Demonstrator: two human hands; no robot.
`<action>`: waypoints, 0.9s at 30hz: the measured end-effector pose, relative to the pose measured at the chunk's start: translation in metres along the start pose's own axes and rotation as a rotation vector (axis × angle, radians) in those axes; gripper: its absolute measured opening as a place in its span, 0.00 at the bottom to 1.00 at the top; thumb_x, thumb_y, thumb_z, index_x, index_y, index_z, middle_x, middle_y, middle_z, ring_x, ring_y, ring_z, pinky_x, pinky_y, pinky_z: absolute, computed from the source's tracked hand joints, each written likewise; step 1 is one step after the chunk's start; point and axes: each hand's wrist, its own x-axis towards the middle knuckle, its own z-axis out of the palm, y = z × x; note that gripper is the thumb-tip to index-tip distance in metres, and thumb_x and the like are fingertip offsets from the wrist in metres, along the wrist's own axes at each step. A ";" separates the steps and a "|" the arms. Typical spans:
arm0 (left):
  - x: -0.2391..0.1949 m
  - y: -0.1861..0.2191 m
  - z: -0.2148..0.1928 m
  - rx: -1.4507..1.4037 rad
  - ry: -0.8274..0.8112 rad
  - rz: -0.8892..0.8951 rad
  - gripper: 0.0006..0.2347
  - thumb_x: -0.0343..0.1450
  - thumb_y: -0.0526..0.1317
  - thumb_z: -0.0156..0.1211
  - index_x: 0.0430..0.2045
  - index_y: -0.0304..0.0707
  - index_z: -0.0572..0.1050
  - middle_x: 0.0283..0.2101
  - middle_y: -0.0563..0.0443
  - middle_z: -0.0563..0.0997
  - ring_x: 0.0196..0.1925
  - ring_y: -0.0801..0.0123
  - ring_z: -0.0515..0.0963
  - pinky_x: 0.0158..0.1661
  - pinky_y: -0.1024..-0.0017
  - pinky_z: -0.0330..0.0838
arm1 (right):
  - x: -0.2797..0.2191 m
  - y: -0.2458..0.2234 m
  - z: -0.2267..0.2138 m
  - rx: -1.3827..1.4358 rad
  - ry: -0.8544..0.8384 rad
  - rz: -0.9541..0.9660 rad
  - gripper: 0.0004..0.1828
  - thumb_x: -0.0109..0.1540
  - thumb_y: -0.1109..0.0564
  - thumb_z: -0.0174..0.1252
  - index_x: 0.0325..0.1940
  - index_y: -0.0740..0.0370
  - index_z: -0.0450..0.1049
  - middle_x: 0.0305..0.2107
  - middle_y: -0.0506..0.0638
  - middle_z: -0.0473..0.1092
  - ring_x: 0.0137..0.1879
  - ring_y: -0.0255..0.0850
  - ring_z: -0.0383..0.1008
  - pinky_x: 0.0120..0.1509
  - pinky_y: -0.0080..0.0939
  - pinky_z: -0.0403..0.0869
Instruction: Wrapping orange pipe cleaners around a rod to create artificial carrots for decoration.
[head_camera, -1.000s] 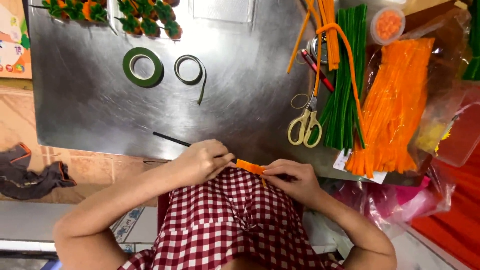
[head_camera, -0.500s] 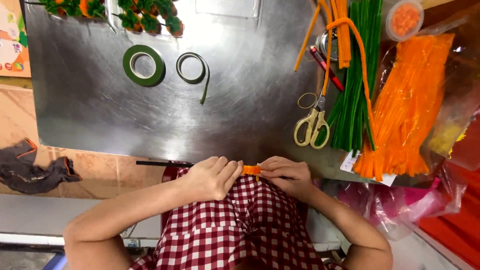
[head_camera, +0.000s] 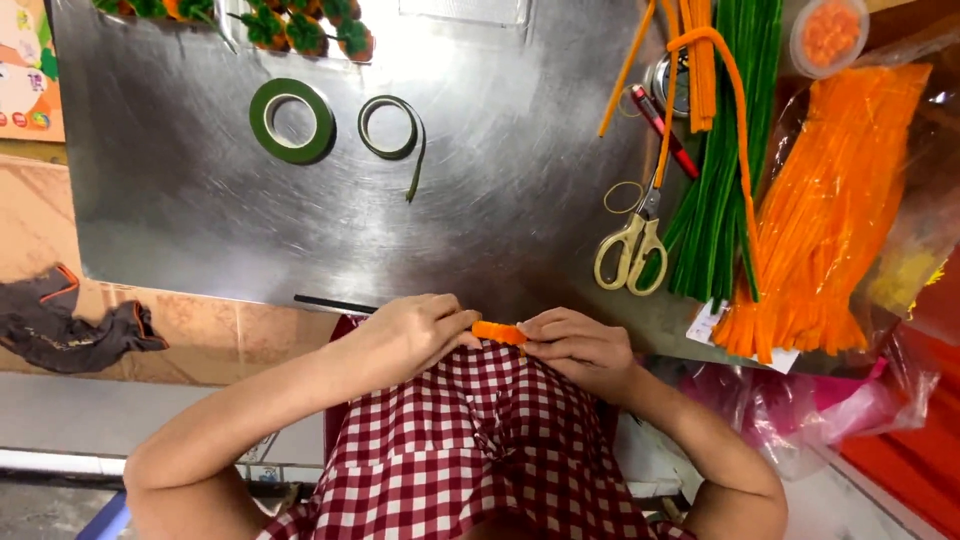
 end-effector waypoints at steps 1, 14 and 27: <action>0.002 -0.001 -0.002 0.003 0.000 -0.002 0.13 0.90 0.39 0.68 0.53 0.21 0.91 0.41 0.34 0.91 0.39 0.42 0.95 0.43 0.56 0.91 | 0.000 0.001 -0.001 0.003 -0.001 -0.002 0.04 0.66 0.77 0.82 0.44 0.78 0.96 0.41 0.66 0.92 0.44 0.62 0.97 0.51 0.65 0.96; -0.010 -0.024 0.043 -0.088 -0.155 -0.132 0.17 0.93 0.41 0.63 0.63 0.18 0.88 0.50 0.32 0.90 0.47 0.41 0.97 0.49 0.59 0.93 | -0.015 0.010 -0.011 -0.119 0.111 0.457 0.13 0.58 0.75 0.90 0.43 0.75 0.93 0.43 0.64 0.95 0.50 0.55 1.00 0.53 0.50 0.97; -0.023 -0.032 0.078 0.551 0.236 0.331 0.14 0.89 0.34 0.57 0.64 0.28 0.88 0.51 0.41 0.87 0.34 0.60 0.82 0.35 0.67 0.79 | -0.036 0.037 0.011 0.187 0.149 0.355 0.21 0.57 0.79 0.89 0.26 0.70 0.82 0.37 0.65 0.91 0.47 0.60 0.98 0.52 0.61 0.95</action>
